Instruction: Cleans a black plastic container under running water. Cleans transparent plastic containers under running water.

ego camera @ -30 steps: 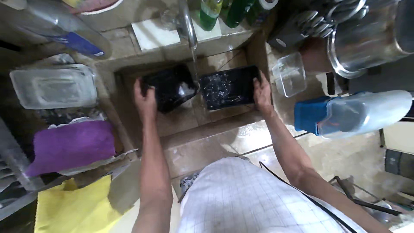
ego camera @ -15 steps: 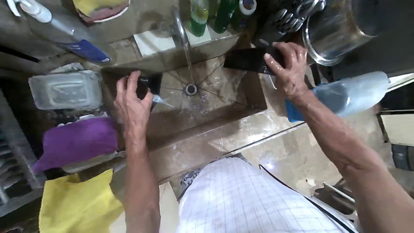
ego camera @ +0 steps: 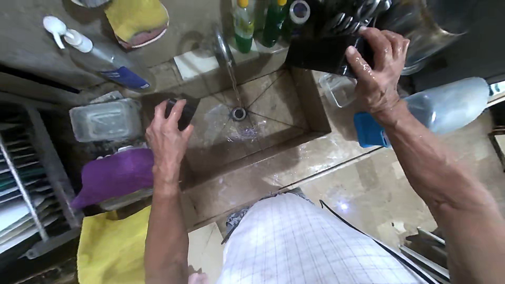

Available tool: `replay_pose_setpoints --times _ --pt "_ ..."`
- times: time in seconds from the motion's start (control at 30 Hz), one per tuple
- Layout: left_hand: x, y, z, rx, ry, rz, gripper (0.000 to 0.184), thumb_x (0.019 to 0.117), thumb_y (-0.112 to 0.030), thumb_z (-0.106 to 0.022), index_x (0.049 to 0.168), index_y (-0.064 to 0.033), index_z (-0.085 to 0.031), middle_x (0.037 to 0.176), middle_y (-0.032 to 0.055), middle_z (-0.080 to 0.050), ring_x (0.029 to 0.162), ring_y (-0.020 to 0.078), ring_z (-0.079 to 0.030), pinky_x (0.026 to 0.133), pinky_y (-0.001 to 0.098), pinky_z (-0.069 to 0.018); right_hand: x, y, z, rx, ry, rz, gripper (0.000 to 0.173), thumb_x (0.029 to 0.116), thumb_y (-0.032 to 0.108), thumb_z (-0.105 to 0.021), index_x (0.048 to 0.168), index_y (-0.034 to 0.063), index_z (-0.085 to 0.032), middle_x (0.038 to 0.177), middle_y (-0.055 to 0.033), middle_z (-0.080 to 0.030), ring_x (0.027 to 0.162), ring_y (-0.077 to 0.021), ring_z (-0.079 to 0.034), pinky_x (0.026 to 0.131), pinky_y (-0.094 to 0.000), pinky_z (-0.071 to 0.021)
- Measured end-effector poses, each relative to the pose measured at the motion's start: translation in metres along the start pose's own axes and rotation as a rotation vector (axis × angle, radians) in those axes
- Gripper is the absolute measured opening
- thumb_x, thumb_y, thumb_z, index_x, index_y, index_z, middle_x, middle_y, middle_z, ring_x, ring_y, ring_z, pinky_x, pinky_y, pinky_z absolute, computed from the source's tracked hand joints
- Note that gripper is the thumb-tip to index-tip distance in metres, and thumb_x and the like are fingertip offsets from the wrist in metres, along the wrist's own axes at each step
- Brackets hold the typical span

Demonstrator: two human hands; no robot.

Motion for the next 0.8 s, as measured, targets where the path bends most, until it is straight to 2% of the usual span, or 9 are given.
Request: replay_pose_setpoints --times 0.13,0.23,0.3,0.37,0.4,0.5,0.6,0.7,0.8 --pt "0.0 0.006 -0.007 -0.005 0.009 0.029 0.053 0.0918 -0.023 -0.071 0.143 -0.0236 -0.059 0.146 0.0207 -0.054 0.106 0.0474 -0.066 0.077 0.068 -0.053 -0.008 -0.001 -0.006 0.001 0.013 -0.055 0.058 0.097 -0.003 -0.049 0.145 0.029 -0.055 0.146 -0.0199 -0.055 0.125 -0.0446 -0.054 0.096 -0.0579 -0.0427" --pt "-0.003 0.013 -0.01 -0.08 -0.001 0.084 0.051 0.0928 -0.023 -0.067 0.143 -0.0214 -0.06 0.145 0.0215 -0.055 0.11 0.0473 -0.065 0.081 0.0687 -0.0524 -0.011 0.003 -0.01 0.023 -0.01 -0.167 0.053 0.0975 -0.003 -0.048 0.143 0.0221 -0.058 0.145 -0.022 -0.056 0.127 -0.0448 -0.054 0.101 -0.0569 -0.0431" --pt "-0.006 0.024 -0.014 -0.186 -0.053 0.156 0.05 0.0935 -0.021 -0.062 0.143 -0.0189 -0.059 0.143 0.0194 -0.058 0.123 0.0405 -0.061 0.096 0.0627 -0.0499 -0.015 0.006 -0.016 0.063 -0.033 -0.314 0.049 0.0995 -0.004 -0.046 0.144 0.012 -0.058 0.143 -0.0251 -0.056 0.13 -0.0428 -0.054 0.107 -0.0538 -0.0428" --pt "-0.011 0.038 -0.023 -0.384 -0.109 0.234 0.05 0.0944 -0.012 -0.057 0.144 -0.0121 -0.058 0.144 0.0164 -0.059 0.134 0.0279 -0.056 0.112 0.0478 -0.0442 -0.022 0.014 -0.023 0.147 -0.002 -0.485 0.051 0.0988 -0.004 -0.041 0.148 0.0032 -0.053 0.145 -0.028 -0.053 0.135 -0.04 -0.052 0.113 -0.0477 -0.0417" --pt "-0.014 0.043 -0.029 -0.506 -0.117 0.274 0.049 0.096 -0.009 -0.055 0.145 -0.0089 -0.056 0.145 0.0152 -0.058 0.135 0.0219 -0.055 0.114 0.0408 -0.0436 -0.027 0.019 -0.029 0.195 0.026 -0.57 0.051 0.1001 -0.003 -0.04 0.15 0.0022 -0.05 0.147 -0.0267 -0.052 0.138 -0.037 -0.051 0.116 -0.0444 -0.0407" --pt "-0.025 0.054 -0.048 -0.809 -0.083 0.458 0.052 0.094 -0.01 -0.054 0.146 -0.011 -0.054 0.141 0.0082 -0.06 0.125 0.0119 -0.059 0.105 0.0346 -0.0503 -0.049 0.037 -0.055 0.368 0.106 -0.749 0.055 0.1008 -0.004 -0.04 0.155 0.0025 -0.043 0.151 -0.0215 -0.05 0.141 -0.029 -0.049 0.12 -0.0404 -0.0384" --pt "-0.033 0.048 -0.073 -1.017 -0.038 0.64 0.052 0.0927 -0.015 -0.056 0.145 -0.0151 -0.055 0.135 0.0029 -0.064 0.115 0.009 -0.064 0.097 0.0336 -0.0556 -0.067 0.065 -0.088 0.591 0.178 -0.932 0.06 0.0986 -0.006 -0.041 0.158 0.0031 -0.037 0.157 -0.0165 -0.046 0.145 -0.0213 -0.046 0.121 -0.0363 -0.0367" --pt "-0.031 0.027 -0.102 -1.098 0.001 0.754 0.05 0.0935 -0.019 -0.056 0.143 -0.0114 -0.055 0.13 0.0056 -0.065 0.108 0.01 -0.066 0.092 0.0343 -0.0569 -0.08 0.1 -0.127 0.898 0.202 -1.186 0.063 0.0985 -0.004 -0.045 0.159 0.004 -0.033 0.159 -0.0127 -0.044 0.142 -0.0159 -0.048 0.117 -0.0345 -0.0423" --pt "-0.023 0.007 -0.129 -1.134 0.06 0.803 0.047 0.0945 -0.02 -0.058 0.14 -0.0086 -0.056 0.124 0.0107 -0.067 0.105 0.0157 -0.068 0.091 0.0401 -0.0582 -0.074 0.131 -0.148 1.097 0.281 -1.403 0.056 0.1055 0.012 -0.049 0.16 0.0085 -0.035 0.159 -0.0104 -0.045 0.142 -0.0158 -0.047 0.117 -0.0365 -0.0411"
Point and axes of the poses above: each hand's wrist, its own x-axis towards the middle knuckle, its own z-axis out of the back of the hand, y = z × x, the point moved 1 cm from there along x, towards the middle knuckle
